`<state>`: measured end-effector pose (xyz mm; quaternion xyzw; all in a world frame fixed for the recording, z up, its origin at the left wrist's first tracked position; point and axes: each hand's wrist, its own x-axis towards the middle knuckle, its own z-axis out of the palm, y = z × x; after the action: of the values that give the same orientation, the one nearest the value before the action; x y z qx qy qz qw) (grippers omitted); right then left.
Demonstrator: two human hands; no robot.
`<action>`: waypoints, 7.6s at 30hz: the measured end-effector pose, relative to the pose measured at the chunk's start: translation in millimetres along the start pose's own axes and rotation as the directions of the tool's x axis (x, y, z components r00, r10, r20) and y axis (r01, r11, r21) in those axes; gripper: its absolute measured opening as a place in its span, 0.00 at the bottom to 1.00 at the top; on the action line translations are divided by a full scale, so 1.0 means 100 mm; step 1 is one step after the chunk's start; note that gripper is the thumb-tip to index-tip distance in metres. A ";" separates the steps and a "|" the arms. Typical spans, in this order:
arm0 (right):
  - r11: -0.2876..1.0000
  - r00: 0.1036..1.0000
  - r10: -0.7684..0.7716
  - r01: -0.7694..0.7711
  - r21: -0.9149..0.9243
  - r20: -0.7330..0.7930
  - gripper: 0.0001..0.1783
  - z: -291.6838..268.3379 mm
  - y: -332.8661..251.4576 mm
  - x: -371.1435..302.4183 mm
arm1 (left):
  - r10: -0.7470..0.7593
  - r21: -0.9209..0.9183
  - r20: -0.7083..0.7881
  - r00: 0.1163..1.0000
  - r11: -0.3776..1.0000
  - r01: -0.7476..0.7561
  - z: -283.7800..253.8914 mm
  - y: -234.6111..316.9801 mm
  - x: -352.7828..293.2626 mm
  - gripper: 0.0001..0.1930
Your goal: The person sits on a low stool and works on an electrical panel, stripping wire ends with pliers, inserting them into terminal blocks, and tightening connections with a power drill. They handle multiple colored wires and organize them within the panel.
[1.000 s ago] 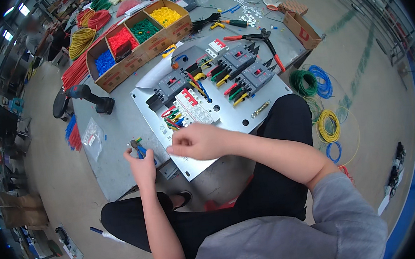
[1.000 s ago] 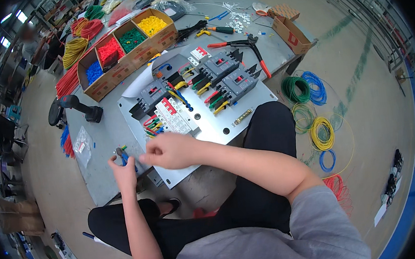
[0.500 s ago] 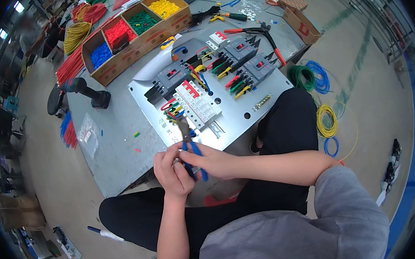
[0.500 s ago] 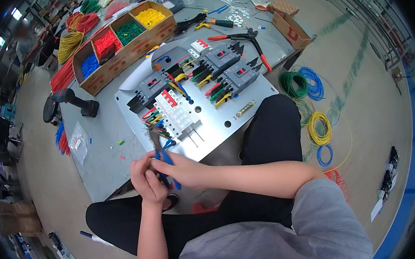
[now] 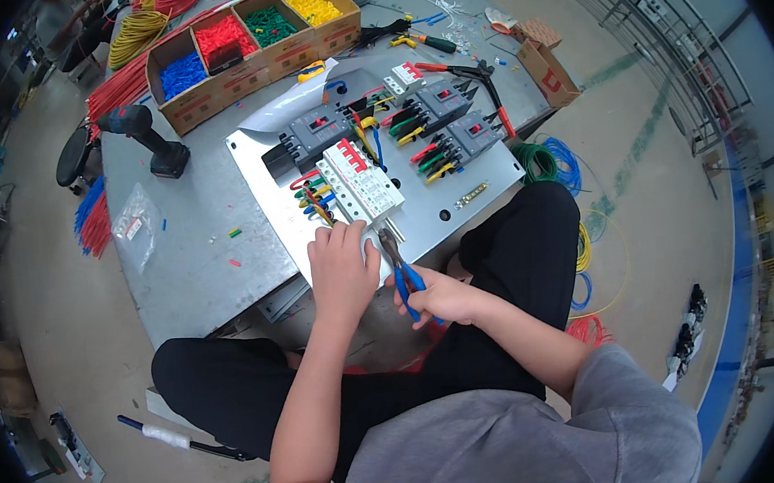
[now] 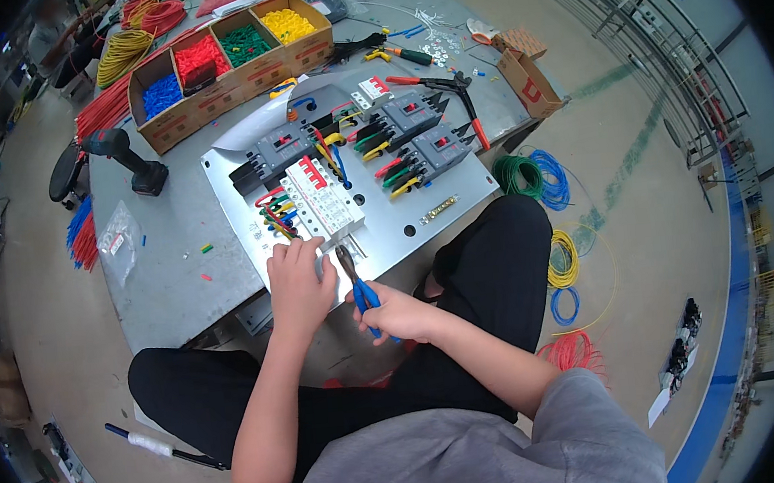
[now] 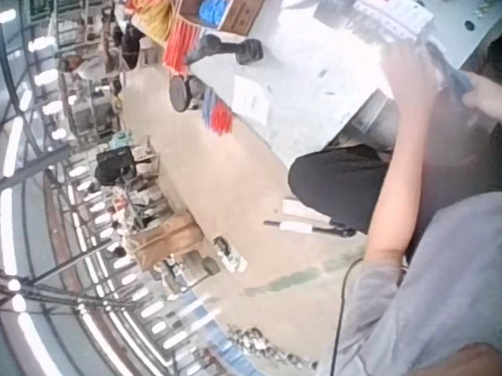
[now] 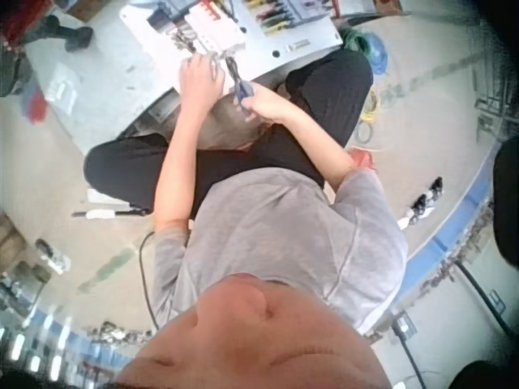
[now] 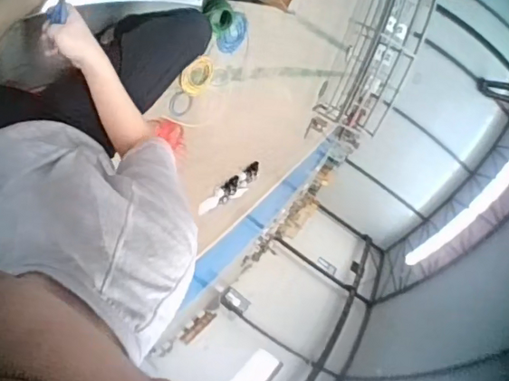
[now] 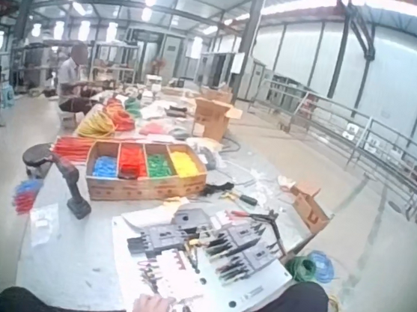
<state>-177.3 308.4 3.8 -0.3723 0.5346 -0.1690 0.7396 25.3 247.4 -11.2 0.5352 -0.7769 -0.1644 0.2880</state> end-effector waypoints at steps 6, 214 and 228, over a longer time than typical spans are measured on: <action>0.999 0.998 -0.016 0.013 -0.031 -0.069 0.30 0.06 0.14 0.06 | 0.048 0.092 -0.247 0.968 0.995 -0.026 0.11 0.09 -0.08 0.21; 0.433 0.613 -0.701 -0.042 -0.900 -0.365 0.27 0.62 -1.00 0.82 | -0.475 -0.961 0.121 0.871 0.162 0.222 0.25 -0.55 0.36 0.14; 0.532 0.702 -0.604 0.002 -0.847 -0.378 0.25 0.63 -1.06 0.74 | -0.481 -0.958 0.235 0.845 0.033 0.285 0.24 -0.62 0.37 0.14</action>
<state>-76.5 213.1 42.3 -0.6738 0.6868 -0.1625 0.2191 46.4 188.7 -54.2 0.4184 -0.2842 -0.6525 0.5644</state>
